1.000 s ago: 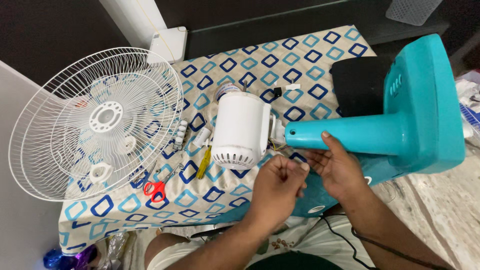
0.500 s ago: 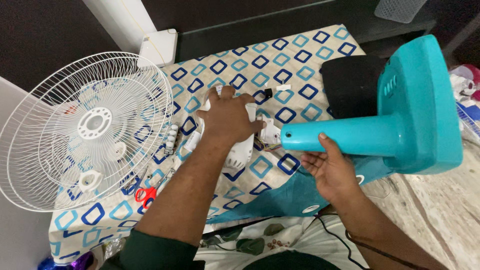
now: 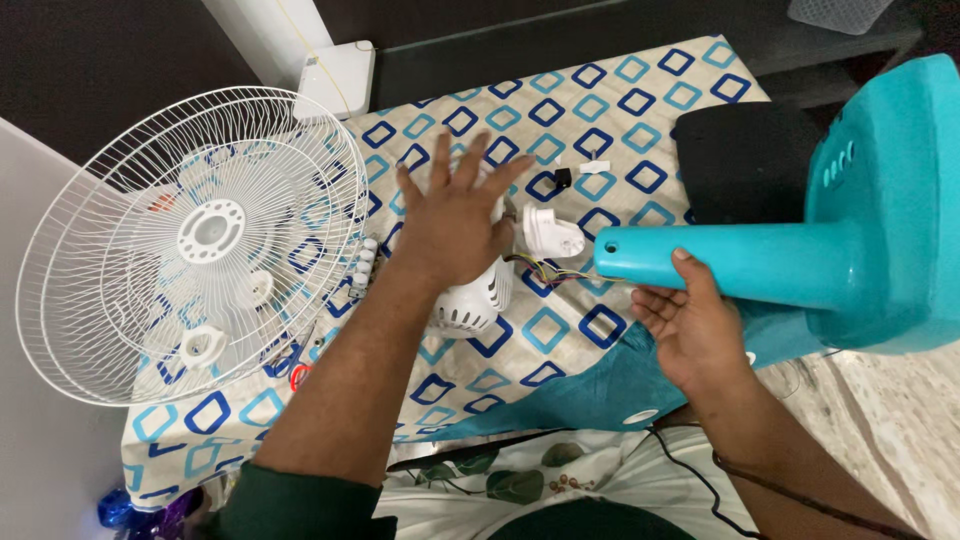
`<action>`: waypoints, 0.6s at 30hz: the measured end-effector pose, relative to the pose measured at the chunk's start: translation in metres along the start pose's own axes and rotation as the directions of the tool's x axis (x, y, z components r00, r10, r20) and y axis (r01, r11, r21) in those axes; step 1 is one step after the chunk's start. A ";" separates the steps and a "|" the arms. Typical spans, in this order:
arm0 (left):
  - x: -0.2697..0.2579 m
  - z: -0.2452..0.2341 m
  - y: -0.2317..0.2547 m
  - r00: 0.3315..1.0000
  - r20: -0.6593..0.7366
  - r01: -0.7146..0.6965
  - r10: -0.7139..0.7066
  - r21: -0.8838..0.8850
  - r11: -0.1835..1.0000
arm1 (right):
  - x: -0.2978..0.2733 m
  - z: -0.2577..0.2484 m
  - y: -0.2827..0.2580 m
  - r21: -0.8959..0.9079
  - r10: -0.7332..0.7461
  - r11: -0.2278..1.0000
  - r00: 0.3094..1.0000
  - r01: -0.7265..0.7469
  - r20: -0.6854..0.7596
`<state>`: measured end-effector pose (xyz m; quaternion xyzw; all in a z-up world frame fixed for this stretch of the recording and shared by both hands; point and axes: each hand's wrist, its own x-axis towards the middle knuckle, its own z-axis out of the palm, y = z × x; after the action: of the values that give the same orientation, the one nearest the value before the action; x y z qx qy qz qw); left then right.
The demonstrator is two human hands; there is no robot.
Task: The person connects wires between a white fan motor and a teal fan housing, then secures the motor to the housing using a screwdriver. The person handles the motor, housing, and wiring throughout the clip.
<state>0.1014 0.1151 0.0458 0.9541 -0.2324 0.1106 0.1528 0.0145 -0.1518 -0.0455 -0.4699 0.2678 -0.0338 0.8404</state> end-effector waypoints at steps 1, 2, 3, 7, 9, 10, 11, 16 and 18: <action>0.002 0.001 0.003 0.996 0.010 -0.087 0.087 -0.031 0.996 | 0.000 0.001 0.000 -0.010 0.002 1.000 1.000 -0.002 0.011; 0.004 0.002 0.006 0.985 0.017 -0.173 0.174 -0.065 0.983 | -0.001 0.001 0.001 -0.020 0.004 1.000 1.000 -0.003 0.020; 0.006 0.001 0.009 0.987 0.138 -0.079 0.084 -0.040 0.996 | -0.002 0.001 0.001 -0.031 0.006 1.000 1.000 -0.005 0.030; 0.023 -0.015 0.022 0.906 0.386 0.178 -0.176 0.029 0.984 | -0.002 0.002 0.003 -0.067 0.007 0.998 0.999 -0.004 0.048; 0.025 -0.023 0.028 0.877 0.416 0.251 -0.240 0.029 0.968 | -0.002 0.001 0.004 -0.085 0.017 0.996 0.999 -0.015 0.030; 0.025 -0.027 0.030 0.861 0.430 0.283 -0.271 0.038 0.958 | -0.001 0.001 0.004 -0.083 0.018 0.996 0.999 -0.015 0.039; 0.025 -0.031 0.032 0.844 0.443 0.315 -0.302 0.047 0.948 | 0.000 0.003 0.004 -0.081 0.019 0.997 0.999 -0.015 0.047; 0.023 -0.030 0.038 0.857 0.401 0.313 -0.323 0.093 0.945 | -0.001 0.005 0.007 -0.054 0.052 0.998 0.990 -0.045 0.131; 0.021 -0.028 0.037 0.873 0.378 0.302 -0.306 0.073 0.951 | -0.001 0.008 0.009 -0.045 0.036 0.999 0.982 -0.028 0.183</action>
<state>0.0983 0.0846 0.0868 0.9826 -0.1044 -0.1030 0.1140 0.0160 -0.1402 -0.0488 -0.4843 0.1973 0.0288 0.8519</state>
